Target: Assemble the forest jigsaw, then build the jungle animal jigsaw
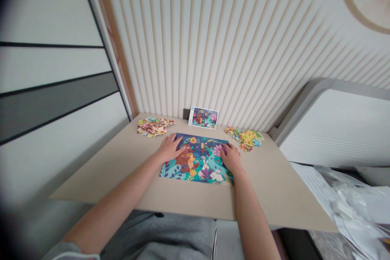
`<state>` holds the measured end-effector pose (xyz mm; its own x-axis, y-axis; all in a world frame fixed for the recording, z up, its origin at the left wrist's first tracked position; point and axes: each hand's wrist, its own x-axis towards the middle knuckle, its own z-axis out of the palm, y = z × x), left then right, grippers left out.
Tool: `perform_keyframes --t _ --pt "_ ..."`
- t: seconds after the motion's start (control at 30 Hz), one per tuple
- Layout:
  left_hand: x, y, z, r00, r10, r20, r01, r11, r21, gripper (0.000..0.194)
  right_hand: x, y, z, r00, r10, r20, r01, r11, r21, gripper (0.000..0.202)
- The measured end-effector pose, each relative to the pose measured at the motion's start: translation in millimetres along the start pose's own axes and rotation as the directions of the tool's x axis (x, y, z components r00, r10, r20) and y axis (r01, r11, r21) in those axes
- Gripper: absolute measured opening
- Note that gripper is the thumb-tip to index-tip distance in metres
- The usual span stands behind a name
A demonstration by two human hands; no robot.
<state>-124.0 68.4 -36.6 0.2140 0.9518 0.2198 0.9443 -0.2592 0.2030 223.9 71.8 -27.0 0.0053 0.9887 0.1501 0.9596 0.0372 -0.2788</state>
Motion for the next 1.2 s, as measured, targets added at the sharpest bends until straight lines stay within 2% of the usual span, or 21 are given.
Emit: perform_keyframes --t 0.6,0.8,0.93,1.07,1.2 --pt "-1.2 2.5 -1.7 1.000 -0.013 -0.008 0.013 1.000 0.021 0.073 -2.9 -5.4 -3.7 1.000 0.015 0.002 -0.015 1.000 0.010 0.049" --pt "-1.1 5.8 2.6 0.999 -0.021 0.029 0.020 0.998 0.059 0.076 -7.4 -11.8 -4.1 0.999 0.035 -0.023 -0.035 0.999 0.005 0.048" --pt "-1.3 2.8 5.9 0.998 -0.004 0.068 -0.002 0.996 0.086 0.080 -1.3 -11.7 -5.5 1.000 0.018 -0.016 -0.018 1.000 0.013 0.047" --pt "-3.3 -1.7 8.2 0.998 0.037 0.041 -0.041 0.994 0.098 0.080 20.7 5.1 -16.0 0.998 -0.047 -0.039 0.051 0.993 0.110 0.037" --pt "-9.2 -2.6 10.7 0.997 0.071 -0.018 -0.069 0.993 0.100 0.079 49.9 49.7 -38.1 0.985 0.069 -0.158 -0.054 0.994 0.099 0.042"
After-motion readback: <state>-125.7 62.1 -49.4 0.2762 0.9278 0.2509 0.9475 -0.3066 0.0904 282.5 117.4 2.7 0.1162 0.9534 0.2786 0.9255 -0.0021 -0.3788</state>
